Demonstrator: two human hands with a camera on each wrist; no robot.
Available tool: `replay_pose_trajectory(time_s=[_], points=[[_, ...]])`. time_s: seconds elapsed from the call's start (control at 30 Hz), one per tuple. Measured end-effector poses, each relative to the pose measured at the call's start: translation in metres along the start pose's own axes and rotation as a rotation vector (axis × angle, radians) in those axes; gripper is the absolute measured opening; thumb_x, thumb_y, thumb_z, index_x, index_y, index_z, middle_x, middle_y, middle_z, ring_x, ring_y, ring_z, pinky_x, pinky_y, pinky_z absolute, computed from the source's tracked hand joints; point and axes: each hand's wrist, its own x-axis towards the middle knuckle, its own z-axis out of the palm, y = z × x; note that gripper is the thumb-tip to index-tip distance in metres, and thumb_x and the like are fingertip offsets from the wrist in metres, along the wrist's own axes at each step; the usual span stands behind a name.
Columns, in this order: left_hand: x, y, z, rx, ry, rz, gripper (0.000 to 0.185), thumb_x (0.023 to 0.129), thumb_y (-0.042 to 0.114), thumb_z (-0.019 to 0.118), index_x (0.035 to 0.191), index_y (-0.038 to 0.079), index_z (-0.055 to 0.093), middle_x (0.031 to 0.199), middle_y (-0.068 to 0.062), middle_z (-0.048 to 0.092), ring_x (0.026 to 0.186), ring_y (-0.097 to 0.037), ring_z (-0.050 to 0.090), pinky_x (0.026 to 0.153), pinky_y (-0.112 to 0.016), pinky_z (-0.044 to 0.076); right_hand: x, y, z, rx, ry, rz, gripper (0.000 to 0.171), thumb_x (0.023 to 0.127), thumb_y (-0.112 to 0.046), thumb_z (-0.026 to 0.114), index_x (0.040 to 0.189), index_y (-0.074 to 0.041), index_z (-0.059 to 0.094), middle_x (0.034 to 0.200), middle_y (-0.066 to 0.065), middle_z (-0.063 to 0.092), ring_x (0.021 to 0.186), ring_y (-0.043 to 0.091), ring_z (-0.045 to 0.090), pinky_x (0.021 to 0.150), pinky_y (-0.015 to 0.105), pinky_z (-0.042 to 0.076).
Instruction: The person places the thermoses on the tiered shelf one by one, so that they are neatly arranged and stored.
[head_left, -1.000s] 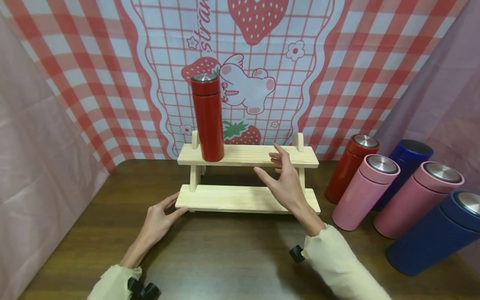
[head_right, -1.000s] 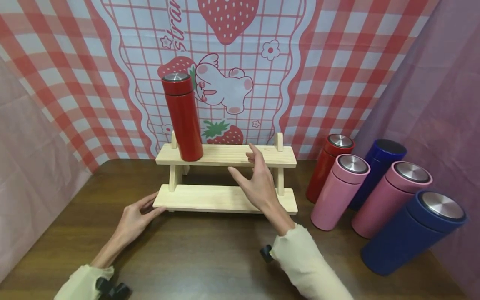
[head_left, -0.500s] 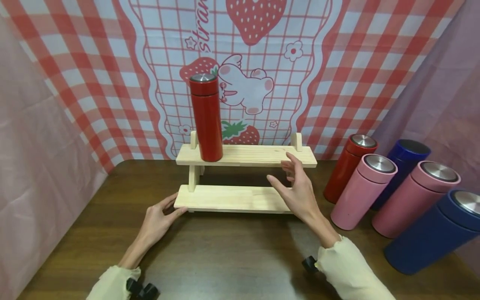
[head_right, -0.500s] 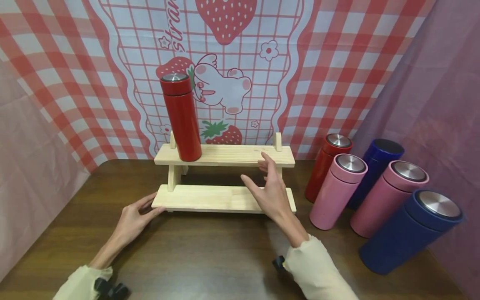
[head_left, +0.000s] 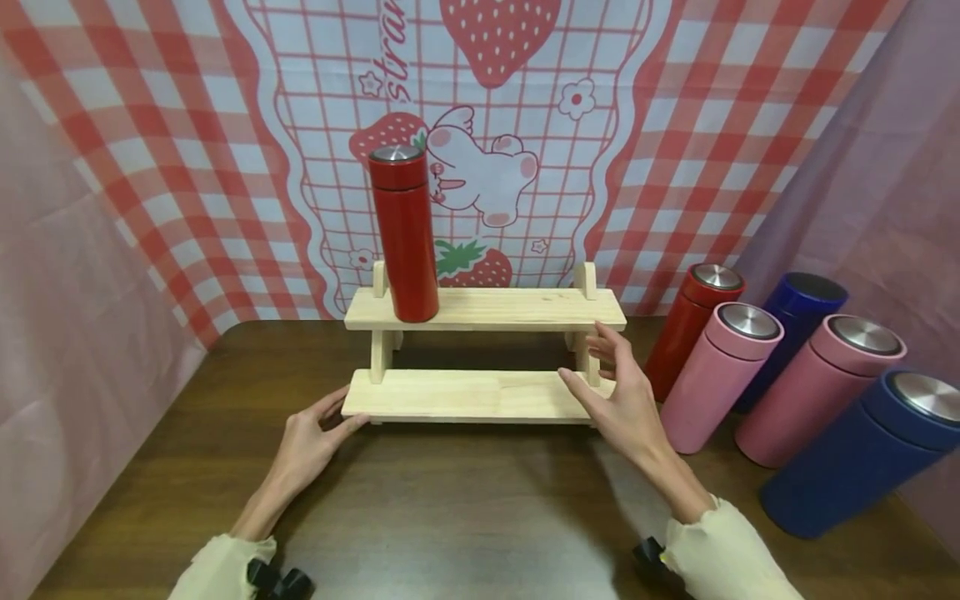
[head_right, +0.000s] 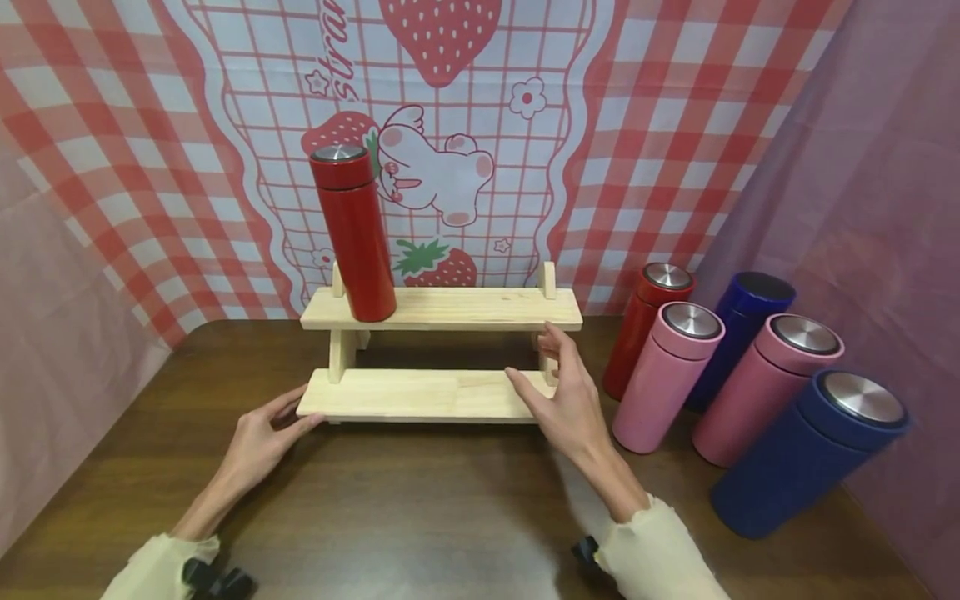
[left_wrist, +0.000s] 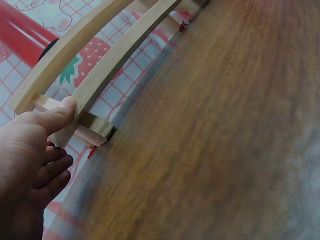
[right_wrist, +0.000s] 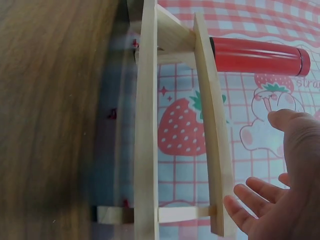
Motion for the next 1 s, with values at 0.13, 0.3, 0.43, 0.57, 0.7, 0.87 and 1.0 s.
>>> replay_pose_trajectory(time_s=[0.13, 0.3, 0.43, 0.57, 0.7, 0.87, 1.0], points=[[-0.001, 0.000, -0.001, 0.004, 0.005, 0.003, 0.059, 0.093, 0.022, 0.082, 0.141, -0.006, 0.060, 0.128, -0.023, 0.067, 0.120, -0.035, 0.064, 0.097, -0.052, 0.052, -0.005, 0.004, -0.005, -0.008, 0.006, 0.018, 0.074, 0.090, -0.009, 0.081, 0.151, 0.002, 0.041, 0.135, 0.025, 0.061, 0.125, 0.038, 0.058, 0.094, 0.052, 0.049], [-0.001, 0.000, 0.000, 0.002, 0.007, 0.003, 0.059, 0.093, 0.022, 0.082, 0.140, -0.006, 0.061, 0.127, -0.023, 0.068, 0.120, -0.033, 0.064, 0.096, -0.051, 0.053, -0.014, 0.008, -0.012, -0.019, 0.006, 0.055, 0.073, 0.092, -0.010, 0.080, 0.152, 0.001, 0.041, 0.136, 0.024, 0.060, 0.126, 0.038, 0.057, 0.096, 0.058, 0.049], [-0.001, 0.000, 0.000, 0.008, 0.011, 0.004, 0.059, 0.093, 0.023, 0.082, 0.140, -0.005, 0.061, 0.127, -0.022, 0.068, 0.120, -0.033, 0.065, 0.096, -0.051, 0.052, -0.020, 0.011, -0.018, -0.038, 0.020, 0.056, 0.072, 0.092, -0.009, 0.080, 0.152, 0.000, 0.041, 0.136, 0.023, 0.060, 0.125, 0.038, 0.058, 0.096, 0.056, 0.050], [-0.001, -0.001, 0.000, 0.014, 0.013, 0.002, 0.059, 0.093, 0.023, 0.082, 0.140, -0.005, 0.061, 0.126, -0.022, 0.069, 0.119, -0.033, 0.065, 0.096, -0.052, 0.052, -0.025, 0.013, -0.023, -0.050, 0.038, 0.046, 0.072, 0.091, -0.005, 0.080, 0.151, 0.001, 0.041, 0.135, 0.022, 0.061, 0.123, 0.036, 0.059, 0.096, 0.038, 0.051], [-0.002, -0.001, -0.001, 0.013, 0.012, 0.000, 0.059, 0.093, 0.024, 0.081, 0.141, -0.005, 0.061, 0.126, -0.022, 0.069, 0.120, -0.033, 0.064, 0.097, -0.052, 0.051, -0.031, 0.013, -0.029, -0.041, 0.062, 0.043, 0.070, 0.090, -0.003, 0.079, 0.151, 0.001, 0.043, 0.133, 0.021, 0.062, 0.122, 0.035, 0.060, 0.093, 0.016, 0.045], [-0.001, 0.000, -0.001, 0.005, 0.001, -0.007, 0.060, 0.094, 0.025, 0.080, 0.142, -0.004, 0.060, 0.128, -0.022, 0.068, 0.121, -0.034, 0.063, 0.098, -0.053, 0.051, -0.040, 0.011, -0.038, -0.056, 0.089, 0.051, 0.070, 0.091, -0.003, 0.079, 0.151, -0.003, 0.045, 0.133, 0.019, 0.063, 0.119, 0.035, 0.060, 0.092, 0.010, 0.042], [-0.001, 0.000, 0.000, 0.002, -0.007, -0.017, 0.060, 0.094, 0.025, 0.080, 0.142, -0.004, 0.059, 0.129, -0.022, 0.067, 0.123, -0.035, 0.063, 0.099, -0.053, 0.051, -0.049, 0.013, -0.046, -0.100, 0.112, 0.058, 0.072, 0.089, -0.002, 0.080, 0.152, -0.003, 0.045, 0.133, 0.019, 0.063, 0.115, 0.031, 0.061, 0.092, 0.008, 0.042]])
